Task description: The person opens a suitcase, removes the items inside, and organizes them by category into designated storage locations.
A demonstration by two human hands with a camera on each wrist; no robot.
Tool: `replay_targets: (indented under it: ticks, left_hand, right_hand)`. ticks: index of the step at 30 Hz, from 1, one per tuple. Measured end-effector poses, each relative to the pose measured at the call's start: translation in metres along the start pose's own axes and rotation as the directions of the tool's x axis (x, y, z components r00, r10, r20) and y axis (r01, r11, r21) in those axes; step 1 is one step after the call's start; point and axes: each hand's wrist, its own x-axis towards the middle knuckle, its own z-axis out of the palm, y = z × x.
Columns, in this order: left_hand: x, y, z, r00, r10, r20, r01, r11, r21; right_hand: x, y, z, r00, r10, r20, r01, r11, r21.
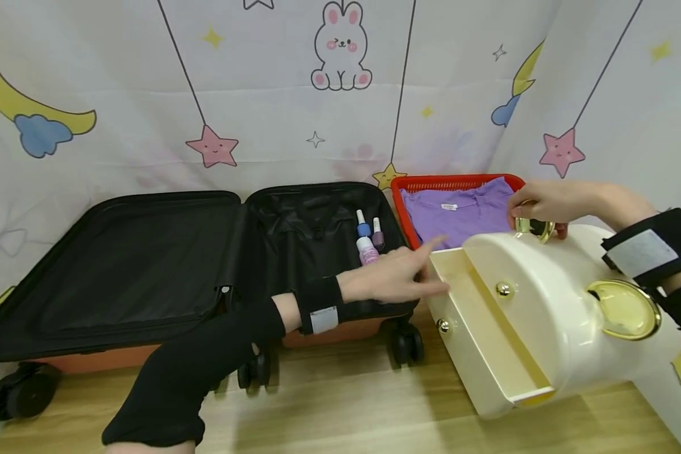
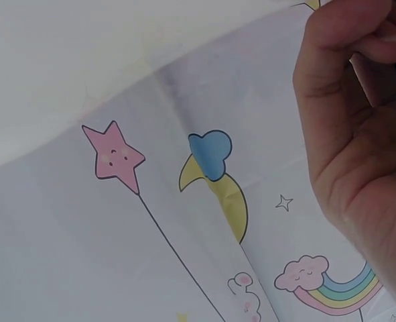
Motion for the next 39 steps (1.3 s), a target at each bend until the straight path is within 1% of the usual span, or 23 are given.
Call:
replay_targets:
  ticks: [2, 3, 4, 5, 7, 9, 10, 11, 12, 13, 15, 17, 19, 21, 23, 25, 26, 27, 31, 33, 34, 36, 39]
  left_hand:
    - [0.002, -0.019, -0.011, 0.996, -0.080, -0.046, 0.082, 0.995, 0.060]
    - [0.003, -0.029, -0.016, 0.989, -0.136, -0.051, 0.140, 0.986, 0.095]
    - [0.003, -0.039, -0.020, 0.979, -0.199, -0.035, 0.202, 0.971, 0.127]
    - [0.003, -0.049, -0.023, 0.964, -0.266, -0.002, 0.263, 0.950, 0.167]
    - [0.003, -0.067, -0.023, 0.919, -0.388, 0.076, 0.360, 0.901, 0.242]
    - [0.004, -0.085, -0.016, 0.865, -0.483, 0.136, 0.428, 0.852, 0.302]
    - [0.005, -0.092, -0.012, 0.843, -0.512, 0.162, 0.446, 0.836, 0.320]
    - [0.006, -0.098, -0.008, 0.828, -0.532, 0.179, 0.459, 0.825, 0.330]
    - [0.006, -0.102, -0.005, 0.819, -0.543, 0.189, 0.468, 0.820, 0.329]
    - [0.006, -0.106, -0.001, 0.815, -0.546, 0.195, 0.471, 0.819, 0.327]
    - [0.006, -0.110, 0.003, 0.814, -0.544, 0.206, 0.472, 0.824, 0.313]
    - [0.005, -0.111, 0.005, 0.813, -0.535, 0.230, 0.456, 0.830, 0.321]
    - [0.005, -0.111, 0.009, 0.820, -0.516, 0.247, 0.420, 0.836, 0.352]
    - [0.005, -0.110, 0.011, 0.838, -0.481, 0.258, 0.352, 0.838, 0.418]
    - [0.007, -0.109, 0.012, 0.869, -0.422, 0.259, 0.255, 0.830, 0.497]
    - [0.011, -0.109, 0.012, 0.896, -0.362, 0.258, 0.157, 0.800, 0.579]
    - [0.012, -0.109, 0.012, 0.905, -0.335, 0.262, 0.112, 0.782, 0.614]
    - [0.014, -0.108, 0.012, 0.910, -0.314, 0.271, 0.074, 0.766, 0.638]
    - [0.020, -0.107, 0.011, 0.914, -0.237, 0.328, -0.074, 0.699, 0.711]
    - [0.022, -0.107, 0.011, 0.912, -0.212, 0.351, -0.125, 0.671, 0.731]
    - [0.023, -0.107, 0.011, 0.912, -0.204, 0.356, -0.138, 0.665, 0.734]
    - [0.024, -0.107, 0.010, 0.916, -0.190, 0.352, -0.139, 0.674, 0.725]
    - [0.021, -0.108, 0.006, 0.927, -0.178, 0.331, -0.104, 0.725, 0.681]
  right_hand:
    - [0.000, -0.001, 0.000, 1.000, 0.003, -0.005, -0.003, 1.000, -0.003]
    - [0.000, -0.001, 0.000, 1.000, 0.006, -0.006, -0.006, 1.000, -0.004]
    - [0.000, -0.001, 0.000, 1.000, 0.001, -0.005, -0.001, 1.000, -0.008]
    - [0.000, -0.002, 0.000, 1.000, -0.004, -0.003, 0.004, 1.000, -0.010]
    - [0.001, -0.003, 0.001, 1.000, -0.005, 0.000, 0.005, 1.000, -0.009]
    - [0.002, -0.004, 0.002, 1.000, -0.006, 0.002, 0.006, 1.000, -0.009]
    - [0.003, -0.004, 0.002, 1.000, -0.013, 0.004, 0.013, 1.000, -0.013]
    - [0.003, -0.005, 0.003, 1.000, -0.011, 0.004, 0.011, 1.000, -0.014]
    - [0.004, -0.005, 0.003, 1.000, -0.010, 0.005, 0.010, 1.000, -0.015]
    - [0.004, -0.006, 0.003, 1.000, -0.009, 0.005, 0.009, 1.000, -0.013]
    - [0.004, -0.006, 0.003, 1.000, -0.008, 0.006, 0.008, 1.000, -0.009]
    - [0.004, -0.006, 0.003, 1.000, -0.008, 0.009, 0.008, 1.000, -0.004]
    - [0.002, -0.006, 0.002, 1.000, -0.005, 0.010, 0.005, 1.000, 0.004]
    - [0.001, -0.005, 0.001, 1.000, 0.000, 0.007, 0.000, 1.000, 0.005]
    - [0.000, -0.004, -0.001, 1.000, 0.008, 0.002, -0.008, 1.000, 0.004]
    - [0.000, -0.004, -0.002, 1.000, 0.010, -0.001, -0.010, 1.000, 0.004]
    - [0.001, -0.004, -0.002, 1.000, 0.018, -0.002, -0.018, 1.000, 0.008]
    - [0.002, -0.004, -0.002, 1.000, 0.014, -0.001, -0.014, 1.000, 0.010]
    - [0.004, -0.004, 0.000, 1.000, -0.003, 0.011, 0.002, 1.000, 0.016]
    - [0.004, -0.003, 0.000, 1.000, -0.002, 0.009, 0.002, 1.000, 0.017]
    - [0.003, -0.002, 0.001, 1.000, -0.005, 0.006, 0.005, 1.000, 0.012]
    - [0.002, -0.002, 0.000, 1.000, 0.010, -0.005, -0.010, 1.000, 0.014]
    - [0.000, 0.000, 0.000, 1.000, 0.013, -0.011, -0.013, 1.000, 0.009]
